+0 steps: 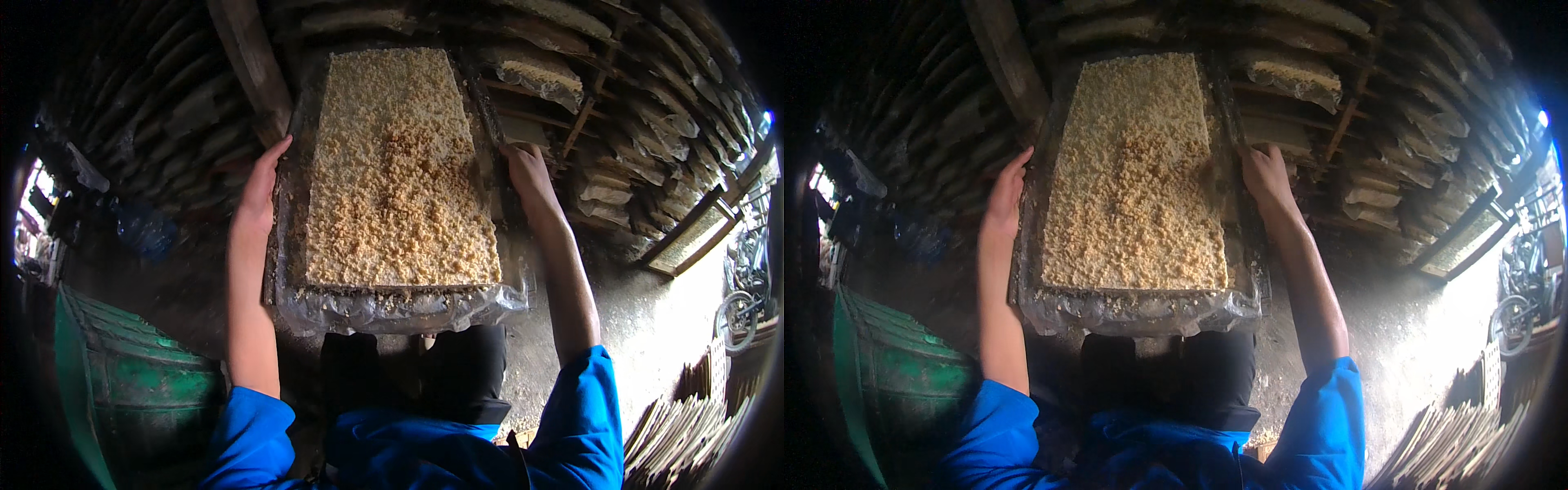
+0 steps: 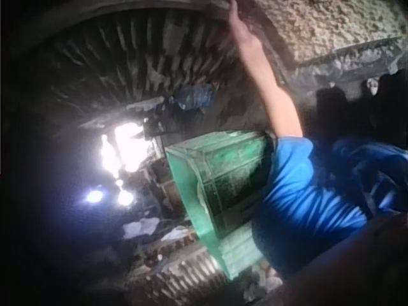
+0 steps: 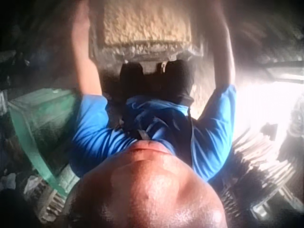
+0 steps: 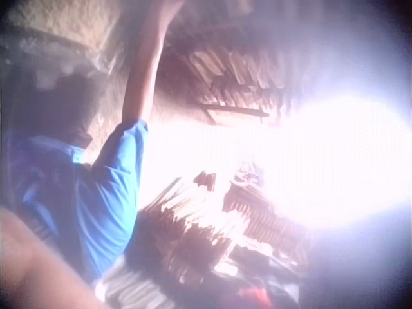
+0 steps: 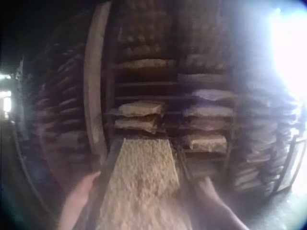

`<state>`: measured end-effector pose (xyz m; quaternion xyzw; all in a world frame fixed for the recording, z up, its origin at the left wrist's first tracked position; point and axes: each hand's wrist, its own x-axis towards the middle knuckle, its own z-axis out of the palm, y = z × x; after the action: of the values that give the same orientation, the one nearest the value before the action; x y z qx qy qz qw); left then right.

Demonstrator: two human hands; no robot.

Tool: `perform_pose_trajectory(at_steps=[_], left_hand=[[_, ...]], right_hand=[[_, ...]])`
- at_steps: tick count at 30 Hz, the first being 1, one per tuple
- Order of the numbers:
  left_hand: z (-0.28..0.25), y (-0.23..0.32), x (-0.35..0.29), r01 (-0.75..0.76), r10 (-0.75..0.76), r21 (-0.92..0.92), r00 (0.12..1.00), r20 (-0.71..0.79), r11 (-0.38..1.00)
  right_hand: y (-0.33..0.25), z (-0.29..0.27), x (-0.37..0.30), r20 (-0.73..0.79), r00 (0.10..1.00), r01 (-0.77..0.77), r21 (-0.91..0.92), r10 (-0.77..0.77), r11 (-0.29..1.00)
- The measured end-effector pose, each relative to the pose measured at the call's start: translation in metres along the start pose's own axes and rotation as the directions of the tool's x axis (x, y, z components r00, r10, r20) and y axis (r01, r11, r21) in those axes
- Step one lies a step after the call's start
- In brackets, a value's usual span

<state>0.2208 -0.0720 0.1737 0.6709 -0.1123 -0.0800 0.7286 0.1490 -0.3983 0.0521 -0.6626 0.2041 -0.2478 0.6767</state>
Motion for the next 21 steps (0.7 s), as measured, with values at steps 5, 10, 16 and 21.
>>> perform_pose_trajectory(at_steps=[5,10,16,21], left_hand=[[-0.009,0.002,0.01,0.034,-0.031,-0.032,0.997,0.071,0.999],[-0.028,-0.011,0.02,-0.068,0.07,0.085,0.997,-0.019,0.994],[0.001,-0.015,-0.002,-0.145,0.186,0.212,0.964,-0.189,0.966],[0.006,-0.009,-0.004,-0.088,0.131,0.238,0.976,-0.172,0.967]], right_hand=[[-0.002,-0.006,0.0,0.027,1.0,0.006,0.017,-0.007,1.0],[0.019,-0.014,0.012,0.105,0.972,0.225,-0.168,-0.21,0.96],[0.003,-0.016,-0.006,0.061,0.98,0.19,0.031,-0.192,0.981],[0.032,-0.011,0.021,0.036,0.974,0.222,0.043,-0.224,0.974]])
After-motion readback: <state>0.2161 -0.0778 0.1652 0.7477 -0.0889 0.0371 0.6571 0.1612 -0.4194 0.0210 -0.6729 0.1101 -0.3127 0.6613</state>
